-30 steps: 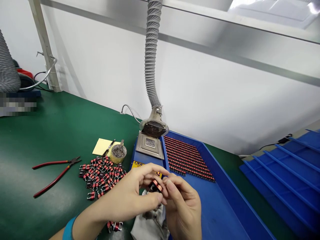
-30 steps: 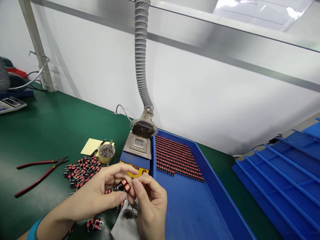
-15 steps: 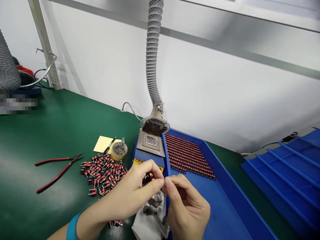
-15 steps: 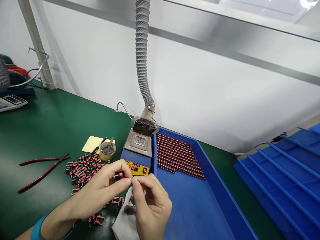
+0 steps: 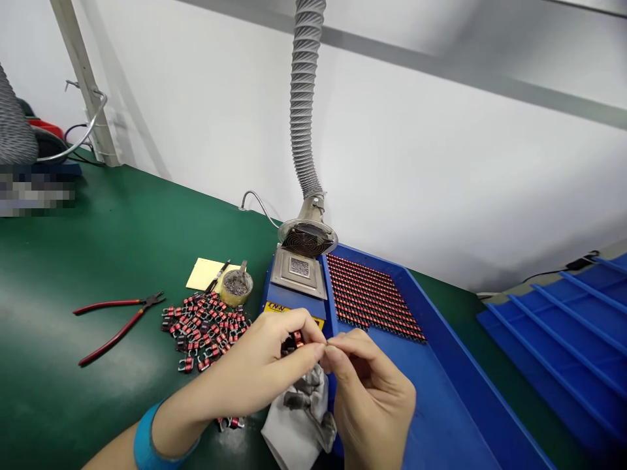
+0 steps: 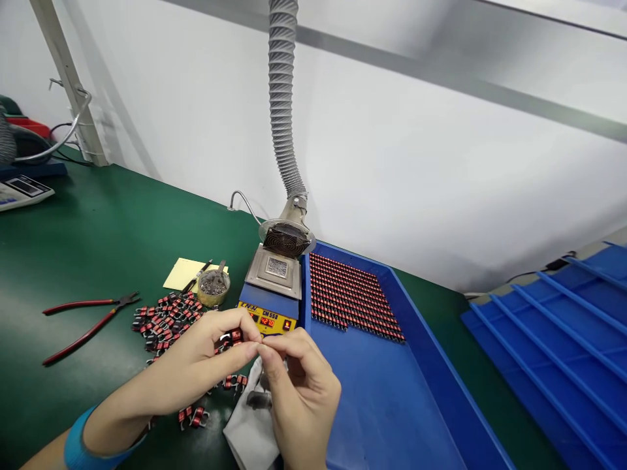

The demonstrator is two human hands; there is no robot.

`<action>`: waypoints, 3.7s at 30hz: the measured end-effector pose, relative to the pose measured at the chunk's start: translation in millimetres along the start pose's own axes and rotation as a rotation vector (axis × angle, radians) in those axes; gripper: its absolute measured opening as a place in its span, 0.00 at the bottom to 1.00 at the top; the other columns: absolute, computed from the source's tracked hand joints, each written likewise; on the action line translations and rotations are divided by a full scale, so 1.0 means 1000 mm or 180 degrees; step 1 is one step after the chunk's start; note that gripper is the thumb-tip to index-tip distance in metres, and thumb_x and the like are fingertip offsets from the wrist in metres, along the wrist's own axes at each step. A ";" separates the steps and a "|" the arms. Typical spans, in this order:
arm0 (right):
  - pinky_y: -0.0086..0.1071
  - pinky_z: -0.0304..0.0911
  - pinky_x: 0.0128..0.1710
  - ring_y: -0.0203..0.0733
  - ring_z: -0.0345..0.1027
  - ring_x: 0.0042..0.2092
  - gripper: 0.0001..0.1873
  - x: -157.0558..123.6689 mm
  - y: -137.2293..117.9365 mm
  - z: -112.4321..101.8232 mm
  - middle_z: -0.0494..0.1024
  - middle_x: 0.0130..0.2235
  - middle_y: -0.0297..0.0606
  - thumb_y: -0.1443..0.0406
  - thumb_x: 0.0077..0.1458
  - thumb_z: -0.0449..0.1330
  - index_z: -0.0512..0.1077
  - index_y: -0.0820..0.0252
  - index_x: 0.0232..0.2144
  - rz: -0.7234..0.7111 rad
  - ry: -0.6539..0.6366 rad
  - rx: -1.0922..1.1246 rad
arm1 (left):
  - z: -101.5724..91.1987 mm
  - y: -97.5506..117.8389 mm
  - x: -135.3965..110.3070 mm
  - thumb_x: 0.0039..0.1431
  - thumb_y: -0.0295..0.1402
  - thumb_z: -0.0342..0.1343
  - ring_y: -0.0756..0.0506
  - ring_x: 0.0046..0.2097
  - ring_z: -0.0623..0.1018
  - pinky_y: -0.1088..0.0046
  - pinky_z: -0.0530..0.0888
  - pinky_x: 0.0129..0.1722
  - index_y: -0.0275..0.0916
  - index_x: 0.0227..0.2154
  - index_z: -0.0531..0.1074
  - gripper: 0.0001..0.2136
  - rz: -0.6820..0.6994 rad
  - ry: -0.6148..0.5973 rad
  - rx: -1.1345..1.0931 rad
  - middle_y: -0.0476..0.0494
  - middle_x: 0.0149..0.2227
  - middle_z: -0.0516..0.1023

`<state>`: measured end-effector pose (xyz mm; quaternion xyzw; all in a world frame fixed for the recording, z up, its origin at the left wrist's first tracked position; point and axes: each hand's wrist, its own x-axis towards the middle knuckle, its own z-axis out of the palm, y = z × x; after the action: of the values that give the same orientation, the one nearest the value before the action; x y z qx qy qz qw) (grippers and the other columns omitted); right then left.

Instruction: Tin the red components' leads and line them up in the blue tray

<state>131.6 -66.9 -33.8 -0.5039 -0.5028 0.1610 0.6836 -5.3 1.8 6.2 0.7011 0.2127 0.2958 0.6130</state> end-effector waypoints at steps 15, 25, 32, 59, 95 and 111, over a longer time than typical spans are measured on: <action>0.27 0.63 0.26 0.34 0.65 0.28 0.17 0.001 -0.001 0.002 0.74 0.27 0.30 0.76 0.53 0.63 0.77 0.53 0.42 -0.0931 0.0166 -0.0351 | 0.003 -0.007 0.000 0.63 0.32 0.51 0.51 0.33 0.67 0.76 0.64 0.32 0.39 0.28 0.68 0.08 0.0109 0.0297 -0.0180 0.53 0.29 0.69; 0.28 0.67 0.28 0.35 0.69 0.29 0.12 0.006 -0.012 -0.009 0.74 0.28 0.33 0.79 0.54 0.59 0.71 0.59 0.33 -0.1600 -0.0719 -0.1404 | 0.004 -0.013 0.002 0.63 0.33 0.52 0.52 0.33 0.67 0.77 0.63 0.32 0.39 0.29 0.70 0.07 0.0080 0.0332 -0.0301 0.54 0.29 0.70; 0.28 0.68 0.32 0.36 0.71 0.32 0.17 0.008 -0.016 -0.018 0.77 0.31 0.34 0.76 0.59 0.56 0.71 0.55 0.47 -0.1373 -0.0916 -0.1130 | 0.001 -0.009 0.000 0.64 0.31 0.50 0.52 0.31 0.67 0.77 0.62 0.30 0.39 0.29 0.70 0.08 0.0214 0.0123 0.0142 0.55 0.27 0.69; 0.27 0.60 0.21 0.34 0.59 0.21 0.21 0.004 -0.018 -0.011 0.63 0.18 0.29 0.60 0.66 0.51 0.64 0.58 0.20 0.0595 -0.0639 0.0456 | 0.007 -0.019 0.001 0.70 0.28 0.41 0.50 0.25 0.69 0.75 0.66 0.26 0.37 0.32 0.70 0.14 0.2246 0.0710 0.2436 0.49 0.24 0.73; 0.32 0.70 0.32 0.41 0.74 0.33 0.10 0.008 -0.010 -0.019 0.79 0.30 0.35 0.73 0.56 0.62 0.76 0.54 0.38 -0.0922 -0.0537 -0.0228 | 0.009 -0.008 -0.006 0.68 0.26 0.47 0.53 0.28 0.72 0.80 0.68 0.29 0.38 0.35 0.69 0.07 0.1844 0.0516 0.1712 0.51 0.28 0.75; 0.35 0.73 0.39 0.45 0.77 0.39 0.14 0.007 -0.009 -0.022 0.82 0.36 0.38 0.75 0.54 0.63 0.77 0.53 0.40 -0.1082 -0.0433 -0.0547 | 0.010 -0.010 -0.005 0.68 0.26 0.47 0.52 0.30 0.74 0.81 0.69 0.31 0.38 0.35 0.69 0.08 0.1798 0.0551 0.1662 0.50 0.30 0.76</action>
<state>150.5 -76.9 -22.5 -0.4562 -0.6375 0.0334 0.6199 -1.7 -7.0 -4.6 0.8368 0.1304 0.4468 0.2883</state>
